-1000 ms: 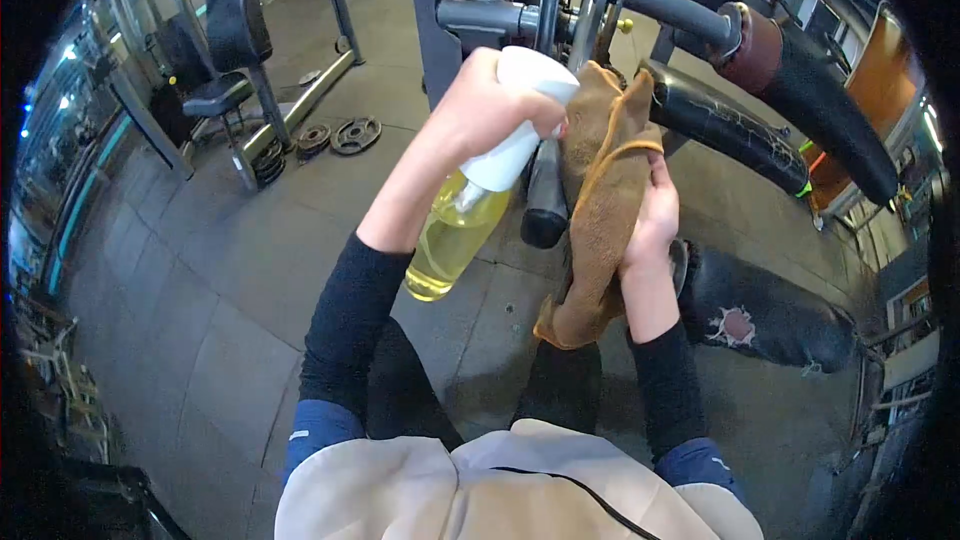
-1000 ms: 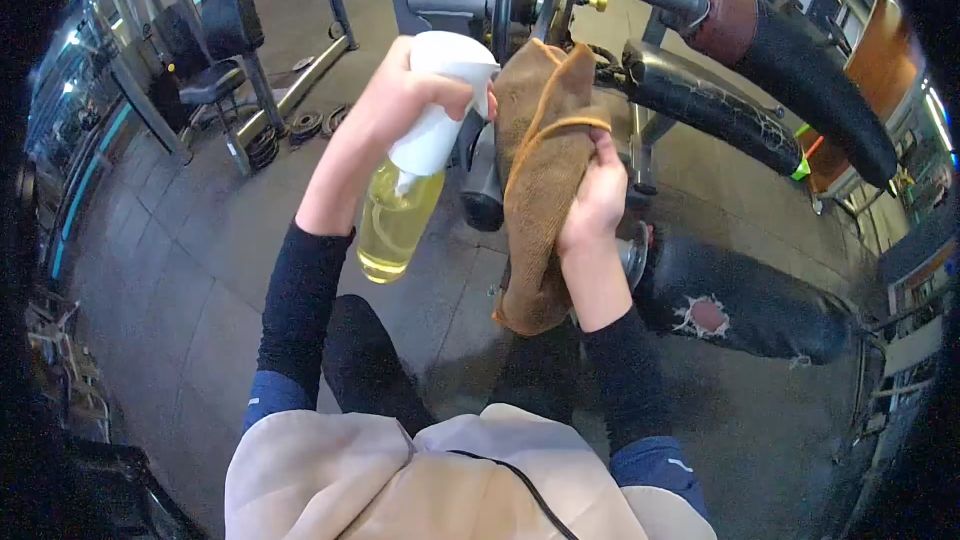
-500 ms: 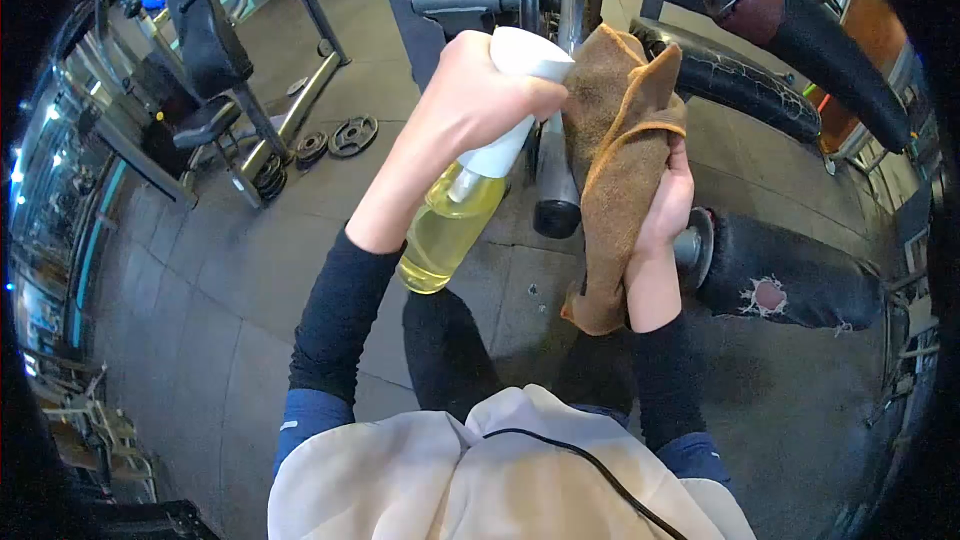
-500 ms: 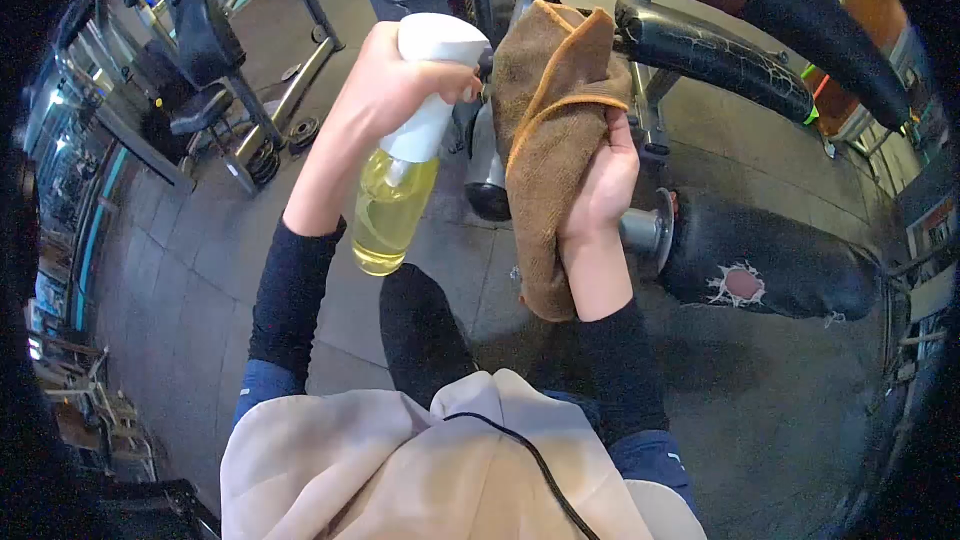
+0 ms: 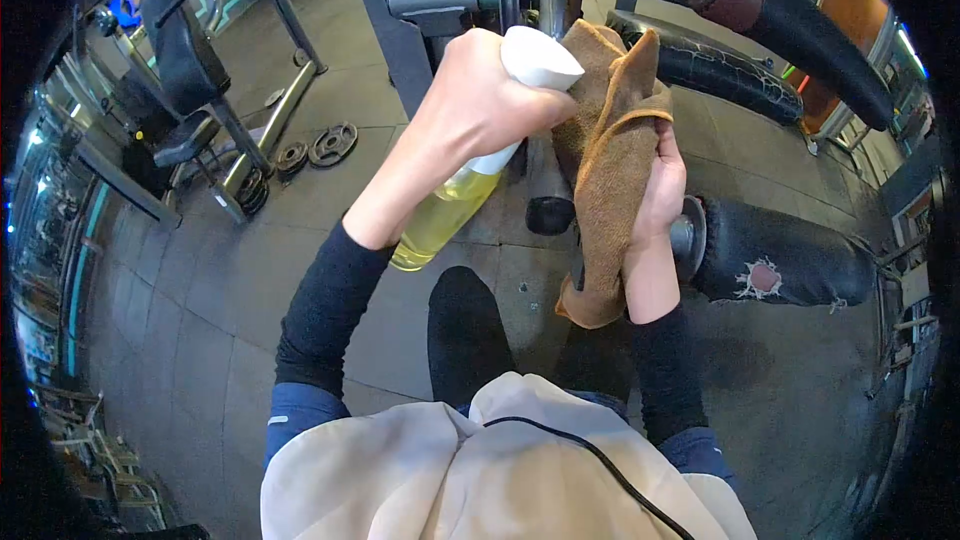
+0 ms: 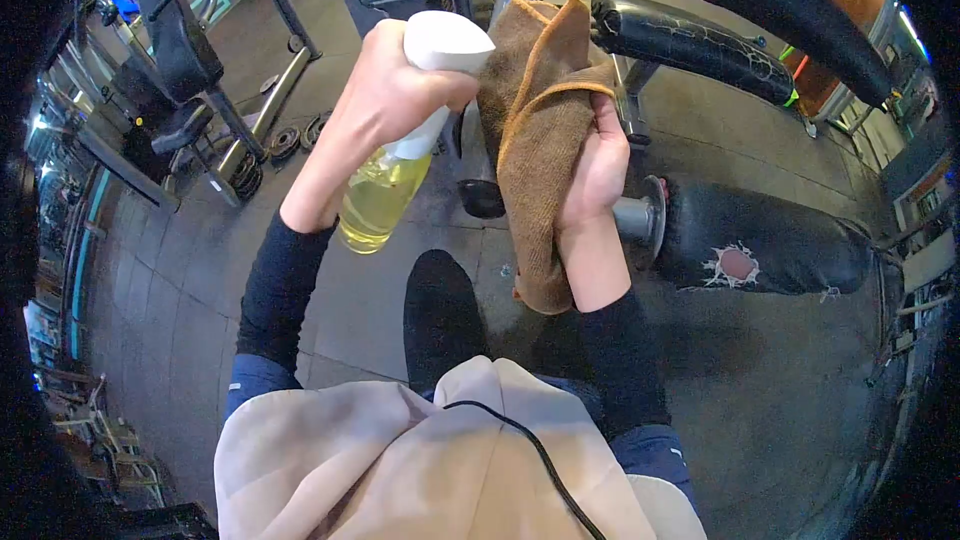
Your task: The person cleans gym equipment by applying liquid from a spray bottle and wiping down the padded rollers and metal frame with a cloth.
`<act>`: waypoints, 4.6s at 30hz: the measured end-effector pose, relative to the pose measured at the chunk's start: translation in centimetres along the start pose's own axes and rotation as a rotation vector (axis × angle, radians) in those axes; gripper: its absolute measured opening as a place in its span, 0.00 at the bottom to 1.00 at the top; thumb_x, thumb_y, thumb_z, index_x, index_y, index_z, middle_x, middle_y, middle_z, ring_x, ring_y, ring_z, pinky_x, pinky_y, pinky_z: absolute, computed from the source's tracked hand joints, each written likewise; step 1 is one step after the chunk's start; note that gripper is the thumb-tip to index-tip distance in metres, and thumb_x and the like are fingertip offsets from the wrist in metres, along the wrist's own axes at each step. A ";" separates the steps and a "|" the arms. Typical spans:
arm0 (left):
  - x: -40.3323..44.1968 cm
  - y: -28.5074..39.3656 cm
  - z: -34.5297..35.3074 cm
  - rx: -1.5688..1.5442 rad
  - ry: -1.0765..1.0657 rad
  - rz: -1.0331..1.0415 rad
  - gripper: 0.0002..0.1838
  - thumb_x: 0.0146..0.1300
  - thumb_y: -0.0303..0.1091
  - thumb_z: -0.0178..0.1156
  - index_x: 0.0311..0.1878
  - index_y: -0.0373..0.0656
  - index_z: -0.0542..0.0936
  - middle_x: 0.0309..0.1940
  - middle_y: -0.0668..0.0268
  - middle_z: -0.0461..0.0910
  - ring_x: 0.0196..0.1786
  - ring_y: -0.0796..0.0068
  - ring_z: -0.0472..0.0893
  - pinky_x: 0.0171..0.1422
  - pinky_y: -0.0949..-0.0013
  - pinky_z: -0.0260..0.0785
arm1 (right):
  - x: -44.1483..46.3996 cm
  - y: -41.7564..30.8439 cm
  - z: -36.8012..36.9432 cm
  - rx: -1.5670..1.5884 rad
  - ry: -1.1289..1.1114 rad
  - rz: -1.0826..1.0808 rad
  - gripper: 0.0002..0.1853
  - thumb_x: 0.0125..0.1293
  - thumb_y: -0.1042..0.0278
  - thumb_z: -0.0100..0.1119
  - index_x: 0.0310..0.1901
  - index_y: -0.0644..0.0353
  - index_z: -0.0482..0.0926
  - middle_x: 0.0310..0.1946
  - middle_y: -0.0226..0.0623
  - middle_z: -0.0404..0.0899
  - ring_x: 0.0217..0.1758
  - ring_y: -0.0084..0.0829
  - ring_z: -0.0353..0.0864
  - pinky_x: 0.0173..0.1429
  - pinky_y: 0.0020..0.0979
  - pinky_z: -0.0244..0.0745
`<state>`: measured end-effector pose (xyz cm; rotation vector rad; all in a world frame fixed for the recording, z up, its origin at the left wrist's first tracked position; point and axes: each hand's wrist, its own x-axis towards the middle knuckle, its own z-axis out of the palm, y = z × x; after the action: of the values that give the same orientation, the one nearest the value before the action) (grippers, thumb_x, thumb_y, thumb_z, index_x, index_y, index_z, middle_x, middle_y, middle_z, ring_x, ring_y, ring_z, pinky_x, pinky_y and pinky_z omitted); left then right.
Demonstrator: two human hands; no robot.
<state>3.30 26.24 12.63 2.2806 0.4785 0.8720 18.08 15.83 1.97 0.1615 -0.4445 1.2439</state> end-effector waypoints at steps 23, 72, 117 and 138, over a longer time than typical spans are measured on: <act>-0.2 0.2 0.7 0.095 0.020 0.068 0.12 0.41 0.31 0.64 0.31 0.35 0.82 0.20 0.62 0.81 0.25 0.75 0.80 0.32 0.71 0.72 | 0.2 0.3 0.7 -0.186 0.101 -0.027 0.26 0.70 0.49 0.36 0.56 0.63 0.70 0.51 0.44 0.76 0.52 0.41 0.76 0.58 0.41 0.71; -15.0 -16.3 3.5 -0.039 0.414 -0.258 0.20 0.32 0.23 0.61 0.37 0.36 0.81 0.35 0.67 0.78 0.35 0.77 0.76 0.43 0.74 0.68 | 15.0 -1.6 5.6 -2.865 0.204 0.213 0.57 0.49 0.13 0.29 0.42 0.71 0.81 0.39 0.55 0.81 0.47 0.49 0.81 0.51 0.39 0.75; -17.6 -14.0 6.1 -0.083 0.341 -0.194 0.20 0.32 0.26 0.63 0.36 0.38 0.83 0.32 0.65 0.75 0.36 0.69 0.78 0.45 0.69 0.70 | 9.5 -9.9 1.1 -1.981 0.370 -0.130 0.31 0.69 0.41 0.41 0.51 0.65 0.76 0.50 0.45 0.77 0.51 0.34 0.76 0.56 0.34 0.68; -19.7 -14.8 5.6 -0.104 0.421 -0.200 0.18 0.32 0.26 0.63 0.34 0.36 0.82 0.34 0.62 0.78 0.36 0.68 0.77 0.47 0.67 0.71 | 9.1 -4.4 2.5 -2.144 0.104 0.272 0.26 0.69 0.50 0.45 0.36 0.72 0.78 0.27 0.34 0.76 0.32 0.21 0.70 0.41 0.26 0.68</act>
<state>-8.37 24.11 -9.67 1.9147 0.8102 1.2454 23.92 21.50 8.54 -1.7887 -1.4722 0.4623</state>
